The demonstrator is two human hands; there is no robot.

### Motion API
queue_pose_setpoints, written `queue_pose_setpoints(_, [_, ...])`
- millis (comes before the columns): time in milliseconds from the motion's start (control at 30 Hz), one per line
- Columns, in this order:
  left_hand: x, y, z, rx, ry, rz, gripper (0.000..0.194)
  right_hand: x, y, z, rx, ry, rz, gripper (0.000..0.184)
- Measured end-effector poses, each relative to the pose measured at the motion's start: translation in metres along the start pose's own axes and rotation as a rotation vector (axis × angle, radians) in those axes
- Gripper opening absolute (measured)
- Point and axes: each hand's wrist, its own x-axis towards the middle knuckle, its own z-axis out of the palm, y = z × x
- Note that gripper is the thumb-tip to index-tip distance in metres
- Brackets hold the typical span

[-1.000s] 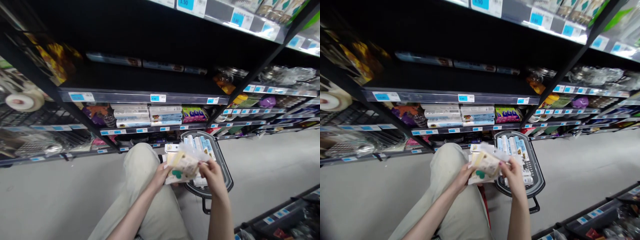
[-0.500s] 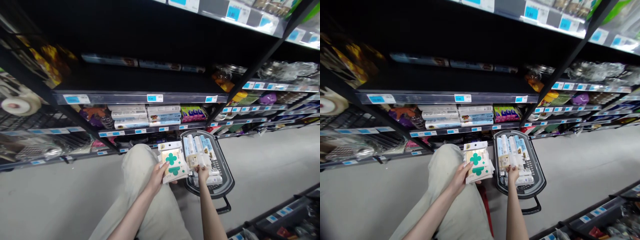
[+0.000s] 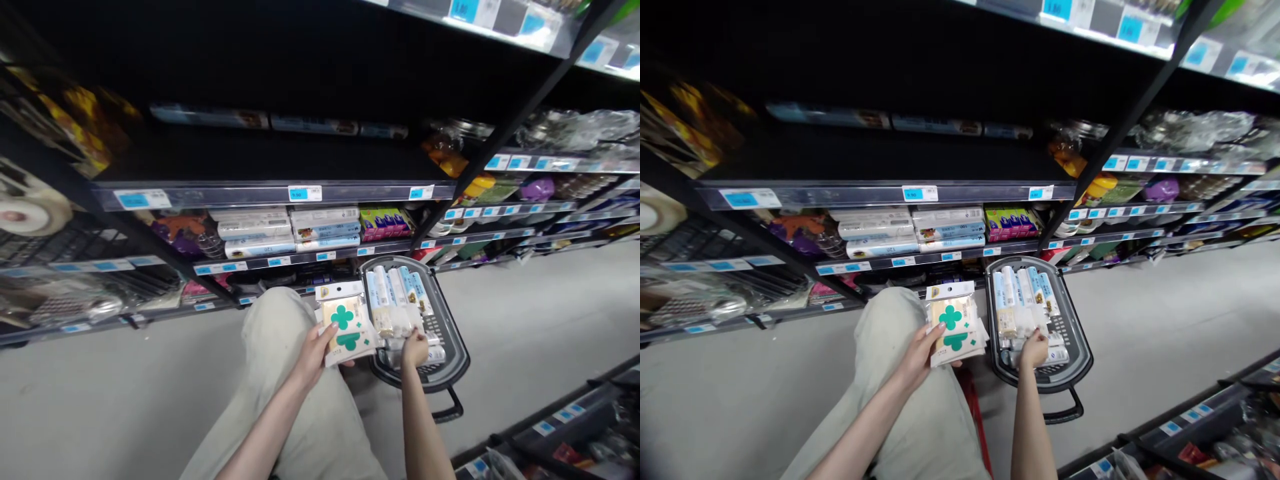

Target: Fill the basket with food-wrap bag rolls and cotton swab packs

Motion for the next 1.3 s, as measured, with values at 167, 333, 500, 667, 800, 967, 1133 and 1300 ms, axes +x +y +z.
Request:
queue_pose_setpoints(167, [0.002, -0.003, -0.002, 0.064, -0.037, -0.023, 0.060, -0.026, -0.028, -0.047, 0.228, -0.109, -0.225, 0.044])
queue_pose_setpoints(333, [0.005, -0.010, -0.010, 0.184, -0.146, -0.034, 0.054, -0.100, -0.059, -0.095, 0.351, -0.480, -0.549, 0.044])
queue_pose_setpoints(500, [0.006, -0.013, -0.015, 0.245, -0.200, -0.013, 0.049, -0.148, -0.078, -0.109, 0.271, -0.522, -0.816, 0.025])
queue_pose_setpoints(667, [0.006, -0.009, -0.013, 0.420, -0.205, 0.137, 0.046, -0.160, -0.083, -0.117, 0.399, -0.313, -0.844, 0.027])
queue_pose_setpoints(800, [0.004, -0.005, -0.012, 0.464, -0.181, 0.163, 0.051, -0.175, -0.089, -0.146, 0.356, 0.108, -1.094, 0.011])
queue_pose_setpoints(967, [0.001, -0.004, -0.013, 0.465, -0.268, 0.266, 0.054, -0.203, -0.090, -0.146, -0.124, 0.378, -1.534, 0.016])
queue_pose_setpoints(1133, [0.002, -0.005, -0.014, 0.348, -0.249, 0.174, 0.046, -0.227, -0.085, -0.118, -0.176, 0.147, -1.658, 0.020])
queue_pose_setpoints(1300, [0.004, -0.006, -0.013, 0.328, -0.175, 0.106, 0.041, -0.197, -0.098, -0.139, 0.050, -0.460, -1.485, 0.015])
